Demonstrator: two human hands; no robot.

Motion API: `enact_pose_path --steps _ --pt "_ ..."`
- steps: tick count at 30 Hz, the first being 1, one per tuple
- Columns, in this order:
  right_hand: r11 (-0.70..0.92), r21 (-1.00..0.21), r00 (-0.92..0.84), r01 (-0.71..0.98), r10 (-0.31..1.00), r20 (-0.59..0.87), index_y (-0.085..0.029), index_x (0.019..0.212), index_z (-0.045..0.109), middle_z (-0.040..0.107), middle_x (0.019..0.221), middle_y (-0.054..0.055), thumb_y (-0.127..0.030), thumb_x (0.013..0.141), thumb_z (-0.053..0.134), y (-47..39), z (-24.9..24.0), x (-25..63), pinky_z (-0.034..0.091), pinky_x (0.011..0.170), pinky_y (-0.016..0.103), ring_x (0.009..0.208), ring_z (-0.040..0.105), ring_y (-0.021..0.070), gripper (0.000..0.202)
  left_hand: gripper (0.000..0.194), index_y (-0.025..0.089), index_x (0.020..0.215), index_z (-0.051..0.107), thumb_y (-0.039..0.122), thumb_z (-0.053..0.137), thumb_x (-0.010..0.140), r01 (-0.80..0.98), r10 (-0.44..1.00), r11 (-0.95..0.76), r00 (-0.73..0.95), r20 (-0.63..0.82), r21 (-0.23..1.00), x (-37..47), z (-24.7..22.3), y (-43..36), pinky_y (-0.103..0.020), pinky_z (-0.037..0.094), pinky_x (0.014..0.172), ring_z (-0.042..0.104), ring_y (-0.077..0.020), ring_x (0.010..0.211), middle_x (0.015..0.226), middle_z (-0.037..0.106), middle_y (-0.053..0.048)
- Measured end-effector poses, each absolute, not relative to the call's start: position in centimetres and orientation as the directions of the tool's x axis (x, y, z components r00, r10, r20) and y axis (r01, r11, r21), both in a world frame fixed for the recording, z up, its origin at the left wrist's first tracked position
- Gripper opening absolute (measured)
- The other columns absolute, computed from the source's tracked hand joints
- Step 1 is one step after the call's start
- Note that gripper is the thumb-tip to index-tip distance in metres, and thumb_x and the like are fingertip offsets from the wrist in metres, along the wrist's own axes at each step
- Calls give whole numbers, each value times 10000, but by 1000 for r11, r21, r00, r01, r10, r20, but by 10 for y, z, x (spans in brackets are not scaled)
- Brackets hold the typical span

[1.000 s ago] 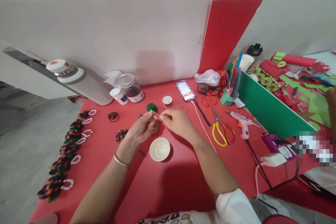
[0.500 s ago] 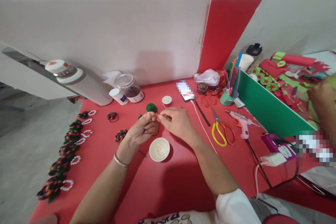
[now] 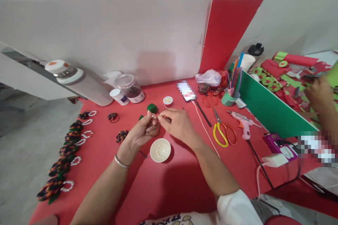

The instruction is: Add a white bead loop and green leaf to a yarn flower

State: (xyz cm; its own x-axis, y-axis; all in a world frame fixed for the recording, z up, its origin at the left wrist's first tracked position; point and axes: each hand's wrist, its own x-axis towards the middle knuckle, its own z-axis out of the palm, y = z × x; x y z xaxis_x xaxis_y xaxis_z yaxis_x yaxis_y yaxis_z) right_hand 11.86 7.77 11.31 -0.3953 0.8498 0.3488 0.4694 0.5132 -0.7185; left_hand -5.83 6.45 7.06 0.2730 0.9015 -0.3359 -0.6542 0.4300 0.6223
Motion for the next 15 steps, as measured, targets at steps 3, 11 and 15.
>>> enact_pose_path --steps 3,11,15 --pt "506 -715 -394 481 854 339 -218 822 729 632 699 1 -274 952 585 77 114 118 379 640 254 621 513 118 202 358 109 759 624 438 721 862 -645 892 447 270 -362 620 -58 72 65 -117 216 343 267 0 372 597 556 25" --pt "527 -714 -393 462 843 368 -220 822 729 632 712 -8 -245 949 584 77 113 118 387 657 249 627 515 113 195 345 104 748 615 410 719 870 -663 886 449 246 -393 599 -55 77 64 -112 216 339 273 3 371 592 541 28" --pt "522 -701 -387 487 848 363 -220 810 722 628 706 -2 -266 952 588 77 113 118 389 658 253 630 515 121 201 362 112 728 605 427 719 867 -649 887 451 250 -388 613 -55 78 64 -114 210 344 258 -1 375 574 508 34"
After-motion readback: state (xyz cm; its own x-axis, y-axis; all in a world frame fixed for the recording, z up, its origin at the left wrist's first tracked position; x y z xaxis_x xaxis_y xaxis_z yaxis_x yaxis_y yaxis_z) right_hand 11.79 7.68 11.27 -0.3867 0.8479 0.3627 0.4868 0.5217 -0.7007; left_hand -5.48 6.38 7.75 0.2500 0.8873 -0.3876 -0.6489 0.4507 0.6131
